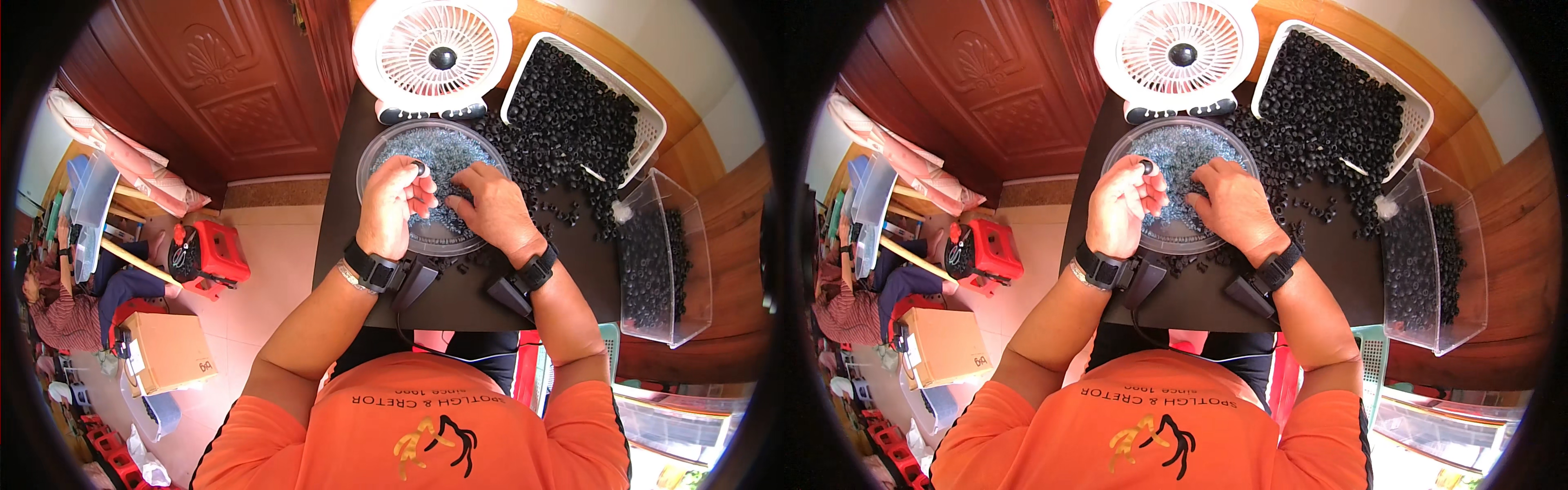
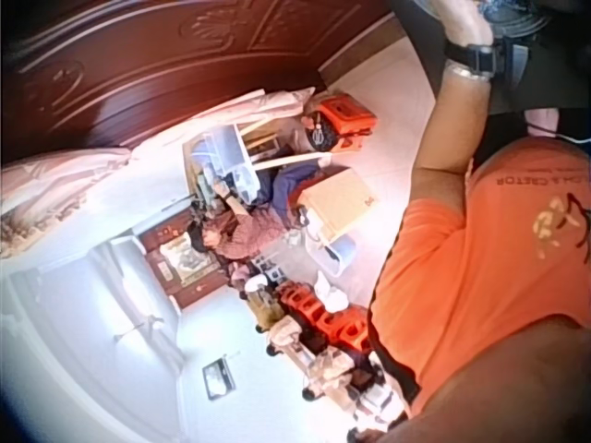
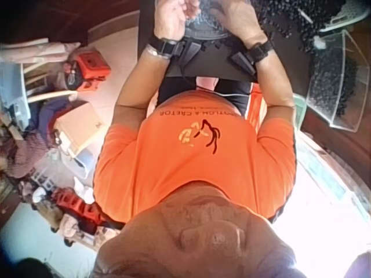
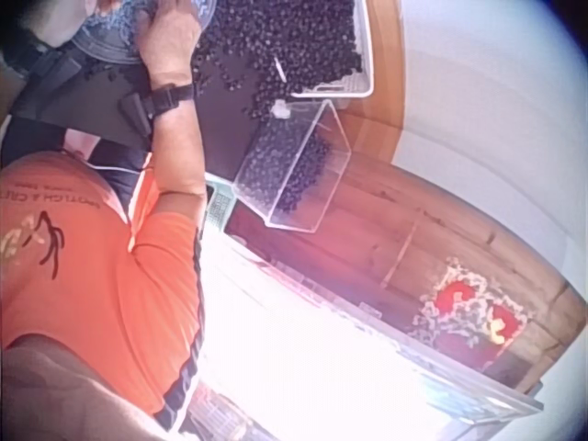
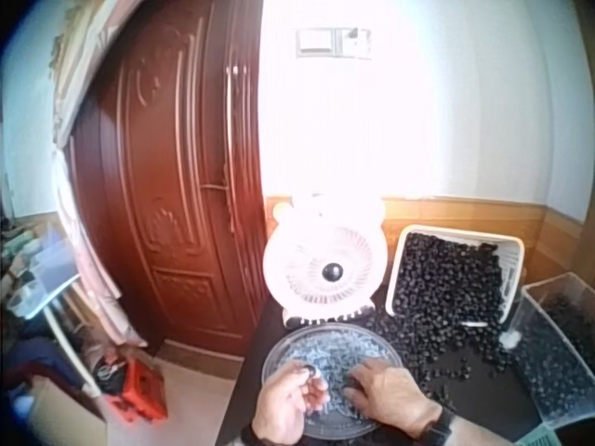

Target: Sort small black plastic components from a large bin into a small circular tray.

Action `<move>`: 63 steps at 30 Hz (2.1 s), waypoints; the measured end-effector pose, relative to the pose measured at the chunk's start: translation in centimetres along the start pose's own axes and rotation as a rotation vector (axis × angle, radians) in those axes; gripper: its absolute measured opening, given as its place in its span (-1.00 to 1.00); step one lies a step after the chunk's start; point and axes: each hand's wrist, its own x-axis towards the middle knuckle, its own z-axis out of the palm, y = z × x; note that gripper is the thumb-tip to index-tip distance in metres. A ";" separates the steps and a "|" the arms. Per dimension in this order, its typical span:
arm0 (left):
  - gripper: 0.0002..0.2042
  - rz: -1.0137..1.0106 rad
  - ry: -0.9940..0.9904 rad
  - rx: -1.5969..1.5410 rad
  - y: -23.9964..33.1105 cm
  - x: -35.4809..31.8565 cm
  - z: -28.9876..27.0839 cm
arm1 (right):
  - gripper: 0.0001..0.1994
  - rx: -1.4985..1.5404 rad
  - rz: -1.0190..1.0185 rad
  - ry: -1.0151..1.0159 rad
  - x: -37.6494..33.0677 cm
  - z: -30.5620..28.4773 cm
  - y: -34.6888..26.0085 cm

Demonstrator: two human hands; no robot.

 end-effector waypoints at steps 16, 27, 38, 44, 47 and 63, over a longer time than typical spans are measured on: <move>-0.82 -0.071 -0.060 0.108 -0.4 0.0 0.3 | -0.76 0.606 0.282 -0.109 -0.1 -1.8 1.1; -0.82 0.124 -0.354 0.456 -0.4 -0.5 1.3 | -0.67 1.280 0.458 -0.479 -0.5 -2.7 1.1; -0.80 -0.084 -0.306 0.138 -0.7 -0.2 0.6 | -0.78 0.953 0.387 -0.286 -0.2 -2.4 -0.2; -0.81 -0.076 -0.276 -0.017 -1.1 0.3 -0.1 | -0.85 0.910 0.345 -0.166 -0.3 -2.2 -0.2; -0.80 -0.066 -0.281 -0.017 -0.9 0.3 0.0 | -0.87 0.959 0.348 -0.109 -0.3 -2.0 0.0; -0.80 -0.122 -0.337 0.032 -0.4 -0.1 0.4 | -0.91 0.886 0.260 0.115 -0.4 -2.1 -0.2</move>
